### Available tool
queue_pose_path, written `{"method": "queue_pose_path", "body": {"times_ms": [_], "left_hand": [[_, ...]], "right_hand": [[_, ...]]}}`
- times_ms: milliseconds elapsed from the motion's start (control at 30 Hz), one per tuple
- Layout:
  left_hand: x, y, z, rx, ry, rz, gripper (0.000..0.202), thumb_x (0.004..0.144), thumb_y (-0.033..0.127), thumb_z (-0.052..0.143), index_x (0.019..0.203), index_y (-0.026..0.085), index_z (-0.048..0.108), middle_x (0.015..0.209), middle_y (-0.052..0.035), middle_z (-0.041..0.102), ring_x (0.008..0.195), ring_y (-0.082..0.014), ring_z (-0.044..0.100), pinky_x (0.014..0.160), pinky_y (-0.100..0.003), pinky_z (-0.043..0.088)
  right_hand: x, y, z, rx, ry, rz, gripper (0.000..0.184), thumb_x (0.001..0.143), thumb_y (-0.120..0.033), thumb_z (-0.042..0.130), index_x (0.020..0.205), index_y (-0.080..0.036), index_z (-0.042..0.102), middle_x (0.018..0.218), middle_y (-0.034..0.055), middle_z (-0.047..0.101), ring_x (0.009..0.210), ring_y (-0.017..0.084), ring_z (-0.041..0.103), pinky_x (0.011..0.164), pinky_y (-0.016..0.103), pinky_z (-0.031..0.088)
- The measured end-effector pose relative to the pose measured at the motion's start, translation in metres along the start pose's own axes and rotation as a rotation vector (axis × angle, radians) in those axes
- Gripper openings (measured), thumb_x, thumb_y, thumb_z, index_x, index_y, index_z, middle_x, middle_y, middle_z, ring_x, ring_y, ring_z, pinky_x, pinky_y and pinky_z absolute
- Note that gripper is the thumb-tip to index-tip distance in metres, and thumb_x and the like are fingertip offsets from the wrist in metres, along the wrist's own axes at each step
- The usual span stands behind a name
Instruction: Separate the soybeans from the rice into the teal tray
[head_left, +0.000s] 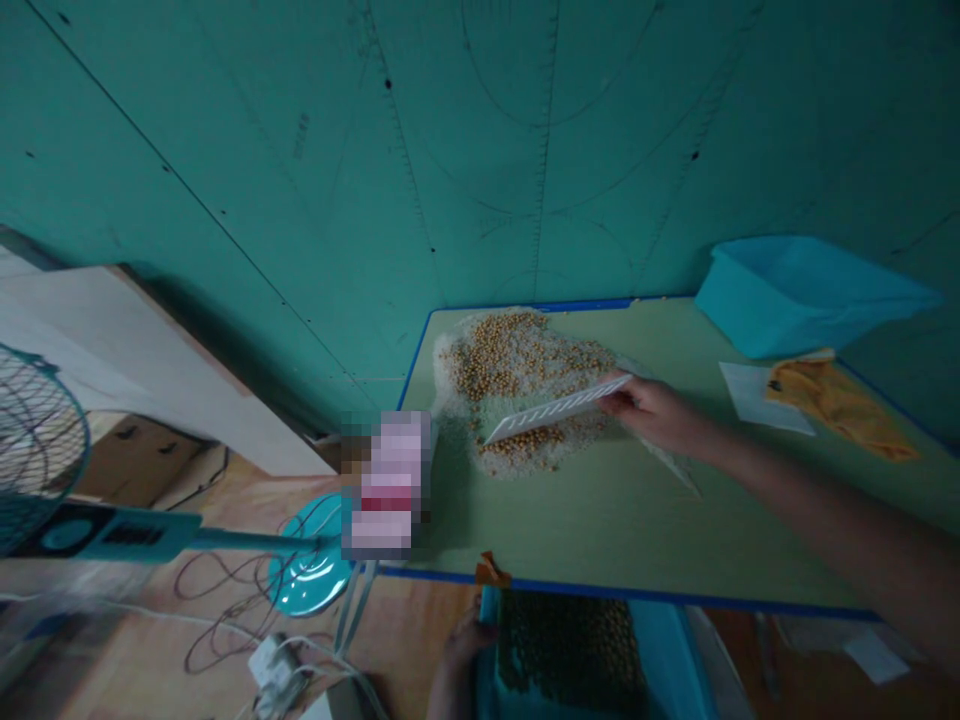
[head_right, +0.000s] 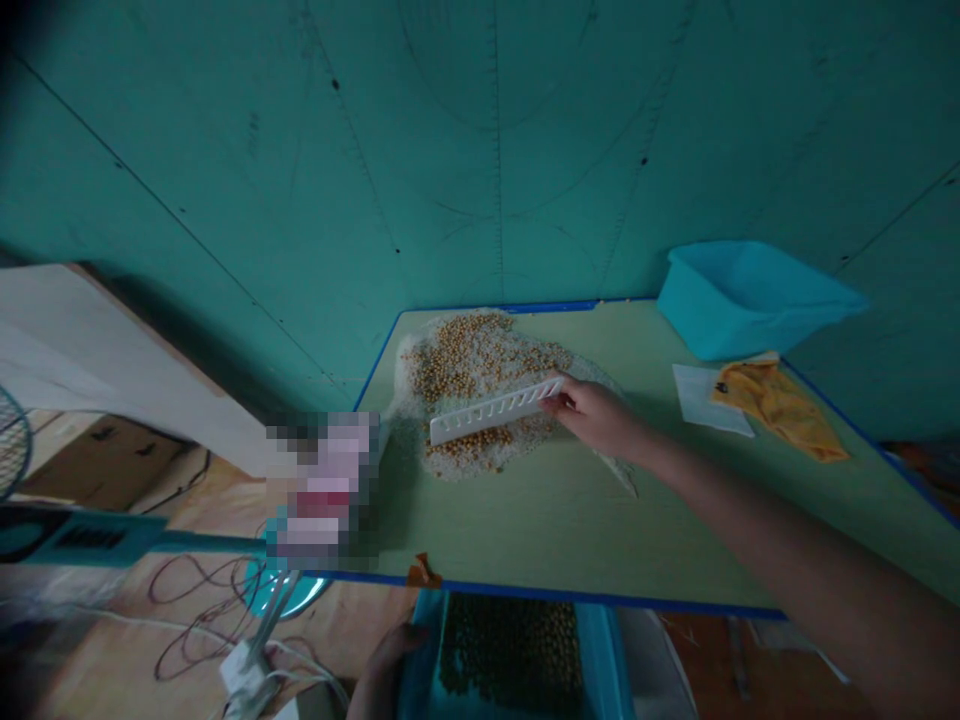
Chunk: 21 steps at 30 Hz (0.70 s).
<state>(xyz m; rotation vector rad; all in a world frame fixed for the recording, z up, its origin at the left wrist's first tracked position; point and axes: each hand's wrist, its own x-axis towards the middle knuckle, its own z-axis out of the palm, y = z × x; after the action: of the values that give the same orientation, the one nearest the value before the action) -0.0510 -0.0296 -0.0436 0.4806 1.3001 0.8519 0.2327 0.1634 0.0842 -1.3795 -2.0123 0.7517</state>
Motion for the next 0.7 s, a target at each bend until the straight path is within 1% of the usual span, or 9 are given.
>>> {"method": "queue_pose_path", "body": {"times_ms": [100,167,267,367,467,567,633,700], "left_hand": [[-0.001,0.000,0.003,0.031,-0.004,0.021,0.016,0.051,0.008,0.066,0.055,0.022,0.071,0.065,-0.0043,0.071,0.099,-0.0336,0.057,0.096,-0.038,0.035],[-0.003,0.002,0.005,0.044,-0.019,0.036,0.015,0.053,0.009,0.064,0.056,0.022,0.070,0.065,-0.0044,0.070,0.100,-0.0334,0.056,0.096,-0.038,0.035],[-0.007,0.003,0.006,0.073,-0.032,0.054,0.015,0.054,0.008,0.064,0.055,0.022,0.069,0.066,-0.0042,0.070,0.095,-0.0324,0.058,0.093,-0.038,0.038],[-0.008,0.004,0.005,0.114,-0.038,0.065,0.014,0.054,0.010,0.064,0.052,0.023,0.068,0.061,-0.0031,0.070,0.091,-0.0313,0.060,0.091,-0.036,0.039],[-0.006,0.003,0.002,0.163,-0.048,0.070,0.012,0.054,0.014,0.065,0.050,0.024,0.067,0.055,-0.0021,0.068,0.092,-0.0313,0.060,0.091,-0.035,0.040],[-0.002,0.002,-0.002,0.209,-0.070,0.054,0.009,0.054,0.016,0.064,0.052,0.024,0.067,0.058,-0.0015,0.070,0.089,-0.0308,0.061,0.086,-0.034,0.043],[0.003,0.000,-0.004,0.241,-0.095,0.031,0.008,0.053,0.016,0.064,0.053,0.024,0.068,0.058,-0.0006,0.070,0.086,-0.0299,0.062,0.083,-0.034,0.045],[0.010,-0.001,-0.005,0.278,-0.124,0.002,0.009,0.052,0.016,0.063,0.053,0.024,0.067,0.054,0.0012,0.069,0.085,-0.0291,0.062,0.082,-0.033,0.045]], "right_hand": [[-0.004,-0.002,-0.001,0.023,-0.022,-0.018,0.020,0.077,-0.043,0.048,0.072,-0.025,0.054,0.063,0.0001,0.062,0.059,0.018,0.056,0.055,0.027,0.042],[-0.006,-0.003,-0.002,0.033,-0.042,-0.033,0.020,0.078,-0.043,0.047,0.071,-0.025,0.052,0.061,-0.0006,0.059,0.058,0.017,0.055,0.055,0.028,0.042],[-0.008,-0.003,-0.003,0.054,-0.061,-0.060,0.021,0.079,-0.044,0.047,0.072,-0.025,0.052,0.062,-0.0008,0.058,0.061,0.018,0.055,0.058,0.029,0.043],[-0.010,-0.004,-0.003,0.084,-0.055,-0.069,0.023,0.078,-0.047,0.049,0.073,-0.025,0.054,0.065,0.0001,0.060,0.065,0.019,0.057,0.062,0.030,0.045],[-0.012,-0.006,-0.004,0.113,-0.002,-0.042,0.025,0.075,-0.049,0.052,0.074,-0.025,0.056,0.068,0.0018,0.062,0.069,0.020,0.059,0.064,0.033,0.047],[-0.016,-0.011,-0.006,0.128,0.061,0.002,0.024,0.073,-0.048,0.054,0.071,-0.025,0.055,0.070,0.0030,0.064,0.070,0.021,0.060,0.066,0.034,0.048],[-0.019,-0.014,-0.007,0.130,0.058,0.022,0.022,0.073,-0.046,0.054,0.071,-0.024,0.056,0.070,0.0029,0.065,0.070,0.021,0.061,0.065,0.034,0.048],[-0.023,-0.015,-0.007,0.112,0.013,0.036,0.020,0.075,-0.043,0.053,0.074,-0.024,0.057,0.070,0.0026,0.067,0.070,0.020,0.062,0.064,0.032,0.049]]}}
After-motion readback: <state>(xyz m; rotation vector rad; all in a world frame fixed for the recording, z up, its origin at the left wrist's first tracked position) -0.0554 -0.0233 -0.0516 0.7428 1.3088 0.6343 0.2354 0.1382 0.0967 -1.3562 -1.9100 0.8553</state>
